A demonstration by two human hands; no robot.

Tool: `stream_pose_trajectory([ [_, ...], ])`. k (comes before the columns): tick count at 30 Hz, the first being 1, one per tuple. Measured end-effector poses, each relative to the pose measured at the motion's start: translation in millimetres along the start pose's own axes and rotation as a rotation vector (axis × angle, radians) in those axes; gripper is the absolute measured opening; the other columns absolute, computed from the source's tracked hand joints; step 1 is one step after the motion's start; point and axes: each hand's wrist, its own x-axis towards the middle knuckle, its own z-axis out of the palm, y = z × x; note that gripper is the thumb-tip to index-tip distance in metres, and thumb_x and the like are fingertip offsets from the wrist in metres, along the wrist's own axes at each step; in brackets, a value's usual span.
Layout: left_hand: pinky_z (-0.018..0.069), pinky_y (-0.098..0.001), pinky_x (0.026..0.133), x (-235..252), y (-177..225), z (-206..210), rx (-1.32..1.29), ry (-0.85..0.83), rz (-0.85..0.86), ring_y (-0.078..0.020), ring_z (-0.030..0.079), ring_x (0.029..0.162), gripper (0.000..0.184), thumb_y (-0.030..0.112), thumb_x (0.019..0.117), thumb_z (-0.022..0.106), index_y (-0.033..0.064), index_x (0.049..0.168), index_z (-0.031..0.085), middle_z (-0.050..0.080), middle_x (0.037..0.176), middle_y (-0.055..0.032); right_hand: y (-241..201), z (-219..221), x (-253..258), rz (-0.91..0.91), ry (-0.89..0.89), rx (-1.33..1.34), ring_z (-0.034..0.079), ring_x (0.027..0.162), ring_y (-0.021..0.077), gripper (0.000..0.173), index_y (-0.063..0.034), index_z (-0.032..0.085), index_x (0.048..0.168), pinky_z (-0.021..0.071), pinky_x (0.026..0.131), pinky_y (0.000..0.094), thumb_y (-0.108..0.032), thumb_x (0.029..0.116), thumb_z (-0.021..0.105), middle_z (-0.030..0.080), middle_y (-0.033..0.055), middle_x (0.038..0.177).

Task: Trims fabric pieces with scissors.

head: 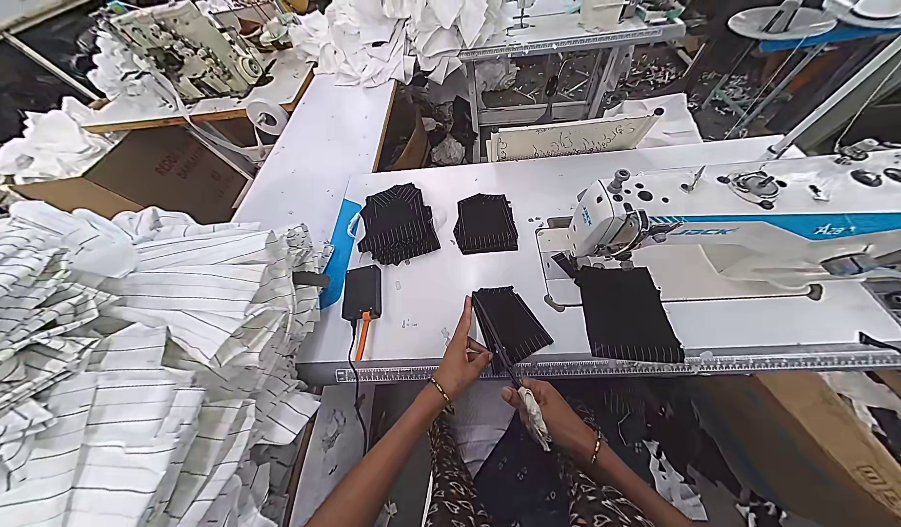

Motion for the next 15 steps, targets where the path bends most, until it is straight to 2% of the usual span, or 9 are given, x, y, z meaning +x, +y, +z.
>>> stream_pose_trajectory([
  [5,0.0574,-0.0216,0.073,0.7,-0.6,-2.8,0.023,-0.003,0.008,0.0009,0.065,0.077,0.098,-0.007,0.0908,0.063,0.0093,0.164,0.000,-0.002,0.172,-0.0110,4.4,-3.3,2.1,-0.031,0.031,0.004,0.050,0.049,0.0027,0.032,-0.0118,0.057,0.087,0.0435,0.050,0.0206,-0.040,0.0978,0.068,0.052,-0.0072,0.060],
  [11,0.0568,-0.0210,0.073,-1.6,-1.0,-1.0,0.035,-0.037,0.018,0.0011,0.065,0.078,0.094,-0.005,0.0920,0.063,0.0079,0.164,0.004,0.003,0.172,-0.0114,-5.5,0.0,2.0,-0.025,0.020,0.172,0.048,0.047,0.0009,0.028,-0.0133,0.054,0.087,0.0414,0.047,0.0170,-0.036,0.1019,0.061,0.050,-0.0083,0.059],
  [15,0.0566,-0.0212,0.073,-3.3,1.4,4.5,0.054,-0.061,0.000,0.0007,0.065,0.078,0.092,-0.005,0.0929,0.062,0.0089,0.164,0.005,0.005,0.172,-0.0099,-7.0,-1.8,8.0,-0.035,0.020,0.163,0.046,0.047,0.0010,0.030,-0.0139,0.053,0.087,0.0395,0.047,0.0176,-0.038,0.1019,0.061,0.048,-0.0087,0.059],
])
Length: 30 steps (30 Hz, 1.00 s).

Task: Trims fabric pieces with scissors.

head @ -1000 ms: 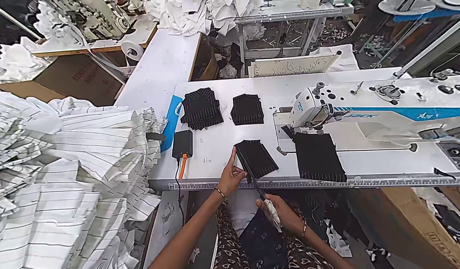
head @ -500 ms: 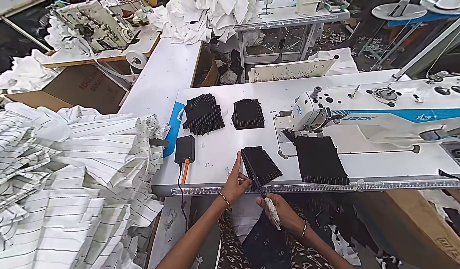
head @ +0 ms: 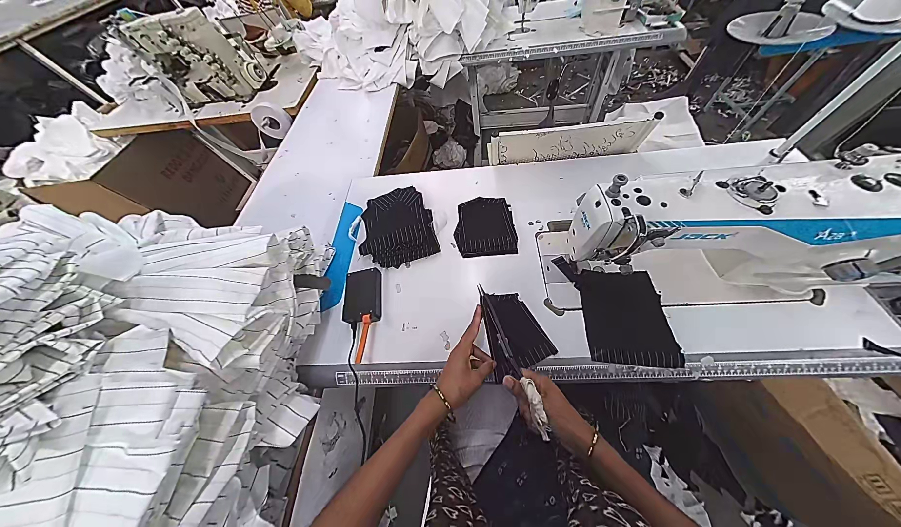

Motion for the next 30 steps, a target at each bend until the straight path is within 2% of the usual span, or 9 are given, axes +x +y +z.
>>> stream_pose_trajectory([
  [6,0.0563,-0.0213,0.071,-0.2,-3.2,0.4,-0.001,0.036,0.024,0.0004,0.065,0.077,0.092,-0.005,0.0909,0.064,0.0088,0.164,0.010,0.010,0.171,-0.0099,2.7,1.0,0.4,-0.057,0.081,0.020,0.048,0.045,0.0021,0.029,-0.0131,0.056,0.081,0.0414,0.045,0.0191,-0.033,0.0984,0.068,0.051,-0.0077,0.056],
  [10,0.0558,-0.0247,0.068,-1.9,-7.5,3.0,0.002,0.158,0.003,-0.0059,0.065,0.075,0.073,-0.005,0.0868,0.063,0.0091,0.155,0.041,0.039,0.160,-0.0125,0.1,-5.1,6.1,-0.122,0.222,0.031,0.049,0.045,0.0023,0.026,-0.0107,0.056,0.082,0.0430,0.045,0.0190,-0.026,0.1002,0.065,0.052,-0.0071,0.056],
  [14,0.0539,-0.0360,0.089,3.2,-8.4,2.8,0.200,0.197,-0.051,-0.0231,0.067,0.099,0.033,0.005,0.0958,0.059,0.0007,0.128,0.068,0.063,0.131,-0.0203,-5.8,-23.9,15.0,-0.212,0.351,-0.091,0.051,0.046,0.0031,0.022,-0.0083,0.059,0.085,0.0444,0.047,0.0210,-0.024,0.0980,0.069,0.054,-0.0059,0.057],
  [16,0.0498,-0.0471,0.103,3.5,-2.9,7.7,0.353,0.293,0.189,-0.0364,0.066,0.115,0.026,0.010,0.0964,0.065,-0.0026,0.117,0.074,0.070,0.120,-0.0233,-6.0,-35.2,17.8,-0.281,0.419,-0.208,0.052,0.048,0.0021,0.024,-0.0089,0.060,0.085,0.0456,0.048,0.0212,-0.028,0.0960,0.069,0.054,-0.0072,0.058],
  [17,0.0534,-0.0476,0.100,5.7,-0.3,9.5,0.454,0.354,0.400,-0.0378,0.069,0.111,0.022,0.009,0.0944,0.067,-0.0024,0.111,0.077,0.074,0.113,-0.0213,-4.1,-39.7,19.0,-0.330,0.464,-0.266,0.051,0.048,0.0007,0.027,-0.0093,0.060,0.084,0.0443,0.049,0.0206,-0.031,0.0946,0.070,0.053,-0.0085,0.057],
  [19,0.0600,-0.0370,0.090,18.2,10.3,5.5,0.651,0.424,0.809,-0.0286,0.075,0.100,0.022,0.001,0.0898,0.064,0.0021,0.105,0.078,0.077,0.107,-0.0136,4.6,-47.6,23.1,-0.460,0.557,-0.352,0.047,0.048,-0.0027,0.030,-0.0106,0.058,0.080,0.0411,0.048,0.0184,-0.036,0.0917,0.070,0.049,-0.0111,0.056],
  [21,0.0605,-0.0337,0.087,32.5,34.4,-5.3,0.721,0.384,0.922,-0.0260,0.075,0.099,0.032,-0.008,0.0881,0.059,0.0021,0.113,0.076,0.075,0.116,-0.0133,12.5,-52.5,27.3,-0.574,0.613,-0.354,0.046,0.047,-0.0045,0.030,-0.0107,0.057,0.078,0.0401,0.046,0.0171,-0.036,0.0897,0.070,0.049,-0.0119,0.055],
  [24,0.0569,-0.0468,0.097,62.9,72.2,-25.9,0.578,0.331,0.751,-0.0385,0.070,0.113,0.037,-0.011,0.0920,0.053,-0.0045,0.125,0.070,0.068,0.129,-0.0231,22.3,-54.7,29.6,-0.671,0.670,-0.379,0.048,0.047,-0.0021,0.036,-0.0059,0.060,0.078,0.0414,0.046,0.0196,-0.038,0.0874,0.073,0.053,-0.0072,0.056],
  [30,0.0424,-0.0418,0.116,174.5,72.3,-85.5,0.190,0.403,0.449,-0.0329,0.053,0.138,0.038,-0.001,0.1001,0.054,-0.0077,0.137,0.059,0.056,0.145,-0.0257,28.8,-55.5,23.9,-0.752,0.673,-0.674,0.060,0.047,0.0178,0.040,0.0052,0.063,0.077,0.0478,0.046,0.0362,-0.032,0.0830,0.076,0.062,0.0113,0.057],
])
